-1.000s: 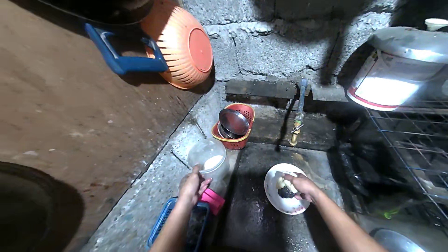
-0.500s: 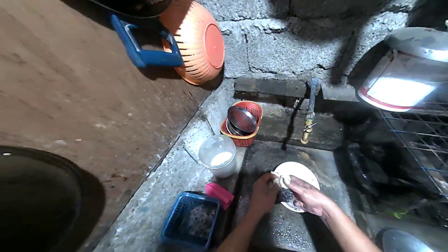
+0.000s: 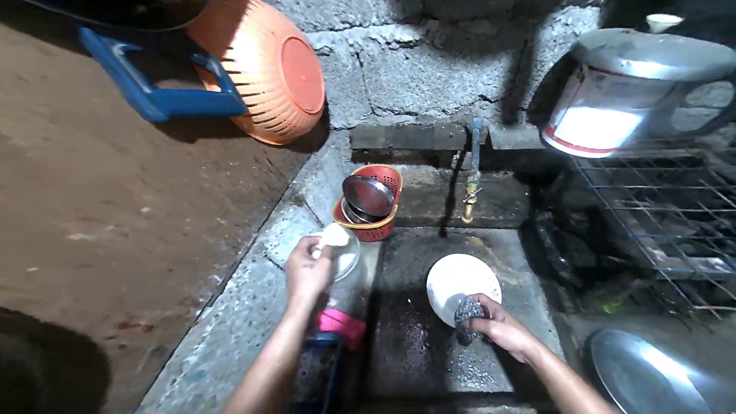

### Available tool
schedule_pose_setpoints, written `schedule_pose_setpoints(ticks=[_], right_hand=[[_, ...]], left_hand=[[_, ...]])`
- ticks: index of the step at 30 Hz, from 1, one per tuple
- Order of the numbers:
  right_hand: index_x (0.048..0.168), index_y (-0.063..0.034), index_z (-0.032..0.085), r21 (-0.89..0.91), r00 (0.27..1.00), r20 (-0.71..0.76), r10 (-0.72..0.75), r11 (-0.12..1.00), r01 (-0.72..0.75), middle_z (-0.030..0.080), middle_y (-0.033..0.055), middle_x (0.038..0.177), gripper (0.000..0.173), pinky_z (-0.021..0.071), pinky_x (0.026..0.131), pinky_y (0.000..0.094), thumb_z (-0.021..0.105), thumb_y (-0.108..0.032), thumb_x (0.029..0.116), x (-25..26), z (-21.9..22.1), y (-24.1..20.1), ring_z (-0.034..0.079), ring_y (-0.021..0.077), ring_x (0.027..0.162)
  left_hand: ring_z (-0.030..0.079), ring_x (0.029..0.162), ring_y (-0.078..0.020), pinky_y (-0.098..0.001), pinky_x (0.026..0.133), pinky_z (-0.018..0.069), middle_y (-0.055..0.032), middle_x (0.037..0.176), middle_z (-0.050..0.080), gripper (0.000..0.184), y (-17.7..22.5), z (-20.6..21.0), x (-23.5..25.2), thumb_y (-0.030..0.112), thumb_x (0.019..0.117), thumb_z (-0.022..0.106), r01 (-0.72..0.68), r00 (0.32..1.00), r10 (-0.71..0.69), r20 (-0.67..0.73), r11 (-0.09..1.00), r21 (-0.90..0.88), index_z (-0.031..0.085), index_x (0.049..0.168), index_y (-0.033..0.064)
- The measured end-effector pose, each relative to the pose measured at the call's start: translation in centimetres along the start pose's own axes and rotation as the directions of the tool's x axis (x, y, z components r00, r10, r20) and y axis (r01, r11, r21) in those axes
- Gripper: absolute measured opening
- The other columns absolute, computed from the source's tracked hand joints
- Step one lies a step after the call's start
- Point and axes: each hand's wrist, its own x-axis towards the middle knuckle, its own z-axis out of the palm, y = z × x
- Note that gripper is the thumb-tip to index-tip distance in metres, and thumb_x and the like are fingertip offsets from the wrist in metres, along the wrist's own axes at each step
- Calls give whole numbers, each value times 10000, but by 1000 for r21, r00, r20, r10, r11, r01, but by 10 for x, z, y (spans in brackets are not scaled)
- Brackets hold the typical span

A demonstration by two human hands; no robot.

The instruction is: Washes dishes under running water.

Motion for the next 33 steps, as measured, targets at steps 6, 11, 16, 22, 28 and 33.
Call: schedule_pose_setpoints(ticks=[6, 11, 16, 22, 28, 33], right_hand=[[1423, -43, 436, -72, 968, -239, 75, 993, -95, 686, 156, 1158, 663, 591, 905, 421, 753, -130, 847, 9, -24, 19, 707, 223, 1013], [1396, -89, 513, -309, 933, -358, 39, 938, -158, 694, 142, 1191, 639, 571, 945, 503, 763, -231, 826, 36, -39, 26, 697, 263, 1078], [1470, -144, 489, -539, 915, -403, 29, 800, -263, 638, 157, 1324, 684, 531, 991, 550, 726, -306, 849, 56, -30, 11, 652, 325, 1178], [1449, -168, 578, -775, 981, -192, 23, 609, -166, 518, 208, 1454, 530, 507, 1041, 548, 653, -314, 946, 76, -6, 41, 582, 388, 1259], [1346, -132, 655, -874, 997, -75, 34, 480, -82, 550, 216, 1421, 374, 533, 983, 581, 578, -182, 984, 57, 2, 60, 611, 413, 1212], [1418, -100, 595, -773, 953, -269, -140, 621, -127, 554, 222, 1414, 407, 550, 991, 486, 497, -229, 1045, 118, 19, 53, 646, 357, 1179]], left_hand=[[511, 1283, -500, -672, 1071, 393, -287, 1354, 568, 379, -16, 10, 3, 244, 993, 644, -262, 965, 262, 34, 931, 255, 646, 1295, 13], [599, 1220, -364, -528, 1047, 497, -227, 1297, 623, 489, -16, 110, -72, 364, 1002, 583, -384, 910, 370, 189, 922, 42, 619, 1327, 0], [516, 1362, -378, -503, 1124, 448, -269, 1509, 464, 753, -49, 215, -121, 405, 943, 698, 29, 848, -68, 526, 996, 83, 429, 1516, -3], [569, 1308, -381, -530, 1108, 453, -269, 1403, 573, 617, -62, 251, -139, 139, 960, 612, 130, 852, -136, 505, 990, 49, 409, 1516, -35], [634, 1234, -377, -523, 1069, 493, -263, 1372, 609, 573, -68, 249, -153, 100, 995, 545, -17, 884, -26, 466, 996, 89, 401, 1532, -40], [690, 1121, -378, -537, 1001, 535, -265, 1260, 669, 588, -65, 255, -158, 97, 993, 558, 31, 906, -40, 421, 999, 28, 385, 1538, -39]])
